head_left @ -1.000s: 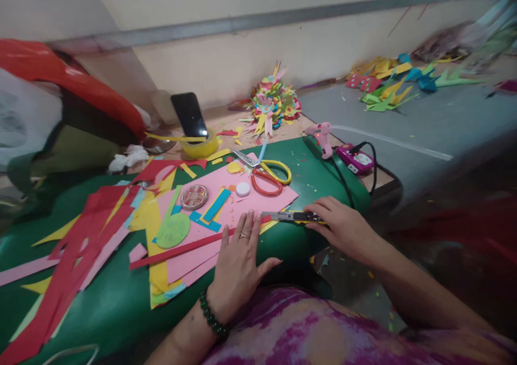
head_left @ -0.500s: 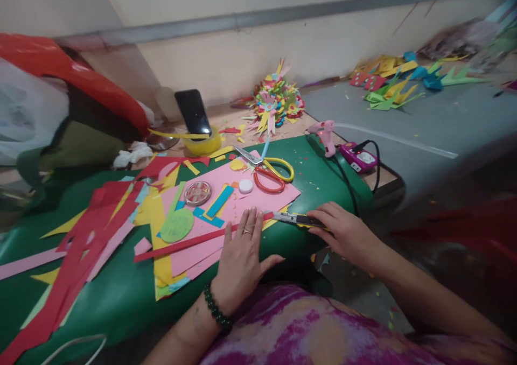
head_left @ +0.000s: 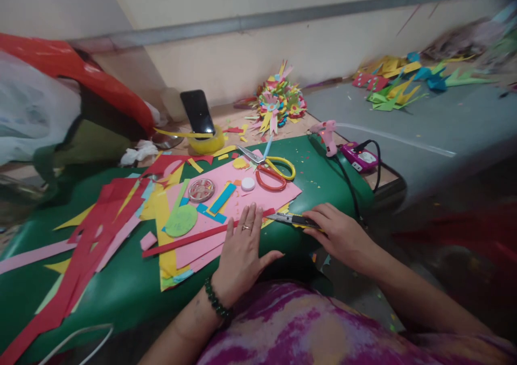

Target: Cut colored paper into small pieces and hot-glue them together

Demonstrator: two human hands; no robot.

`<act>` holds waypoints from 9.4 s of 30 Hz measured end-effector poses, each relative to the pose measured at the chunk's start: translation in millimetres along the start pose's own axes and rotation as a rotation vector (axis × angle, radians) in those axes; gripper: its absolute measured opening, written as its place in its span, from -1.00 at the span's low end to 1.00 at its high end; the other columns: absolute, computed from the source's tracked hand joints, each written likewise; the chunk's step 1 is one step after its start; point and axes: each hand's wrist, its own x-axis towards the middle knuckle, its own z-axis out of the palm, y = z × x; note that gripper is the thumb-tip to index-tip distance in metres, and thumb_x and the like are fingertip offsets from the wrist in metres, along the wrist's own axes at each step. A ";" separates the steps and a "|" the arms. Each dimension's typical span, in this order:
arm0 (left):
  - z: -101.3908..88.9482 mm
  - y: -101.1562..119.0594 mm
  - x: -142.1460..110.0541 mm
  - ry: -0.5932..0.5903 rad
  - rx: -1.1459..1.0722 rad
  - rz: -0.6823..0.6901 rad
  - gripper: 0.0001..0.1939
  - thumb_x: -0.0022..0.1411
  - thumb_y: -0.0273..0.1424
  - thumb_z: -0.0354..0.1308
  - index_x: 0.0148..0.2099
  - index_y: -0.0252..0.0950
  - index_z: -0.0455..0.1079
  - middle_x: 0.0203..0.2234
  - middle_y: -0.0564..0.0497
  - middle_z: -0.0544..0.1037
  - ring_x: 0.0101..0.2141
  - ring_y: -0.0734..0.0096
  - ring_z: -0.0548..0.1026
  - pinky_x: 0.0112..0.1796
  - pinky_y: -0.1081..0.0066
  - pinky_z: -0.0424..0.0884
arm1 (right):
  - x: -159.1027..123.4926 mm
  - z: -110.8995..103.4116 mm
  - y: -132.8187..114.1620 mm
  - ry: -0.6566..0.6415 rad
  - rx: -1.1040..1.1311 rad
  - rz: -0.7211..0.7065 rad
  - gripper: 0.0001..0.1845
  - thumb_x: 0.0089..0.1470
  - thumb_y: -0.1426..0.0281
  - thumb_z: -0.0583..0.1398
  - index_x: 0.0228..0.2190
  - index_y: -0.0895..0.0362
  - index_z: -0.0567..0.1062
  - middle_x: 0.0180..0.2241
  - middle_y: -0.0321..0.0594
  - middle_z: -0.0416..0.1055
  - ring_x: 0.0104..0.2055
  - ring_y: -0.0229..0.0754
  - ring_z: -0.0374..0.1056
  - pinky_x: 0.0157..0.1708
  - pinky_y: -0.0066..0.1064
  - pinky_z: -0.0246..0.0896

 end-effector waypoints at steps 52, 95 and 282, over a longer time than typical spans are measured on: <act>-6.1 -31.1 -42.0 -0.027 0.028 -0.084 -0.03 0.16 0.21 -0.04 0.39 -0.36 0.00 0.31 -0.26 0.16 0.27 -0.09 0.16 0.18 -0.21 0.07 | 15.2 9.2 -15.4 0.022 -0.076 -0.026 -0.88 0.19 0.44 0.16 -0.20 0.11 0.46 -0.29 -0.12 0.48 -0.25 -0.08 0.43 -0.35 -0.34 0.34; -8.3 -18.2 -29.5 -0.057 0.013 -0.078 0.05 0.07 0.23 0.05 0.41 -0.33 -0.03 0.32 -0.26 0.10 0.28 -0.10 0.16 0.20 -0.20 0.07 | 24.6 5.6 -3.0 -0.028 -0.048 -0.116 -0.90 0.18 0.43 0.21 -0.22 0.13 0.49 -0.30 -0.13 0.49 -0.27 -0.11 0.42 -0.35 -0.36 0.34; -13.3 -40.1 -79.6 -0.014 0.048 -0.289 -0.08 0.23 0.16 -0.09 0.37 -0.45 0.02 0.30 -0.30 0.13 0.27 -0.06 0.19 0.20 -0.22 0.01 | 44.4 25.1 -68.8 -0.120 0.005 -0.171 -0.85 0.07 0.50 0.29 -0.27 0.13 0.47 -0.34 -0.19 0.45 -0.36 -0.19 0.37 -0.41 -0.43 0.25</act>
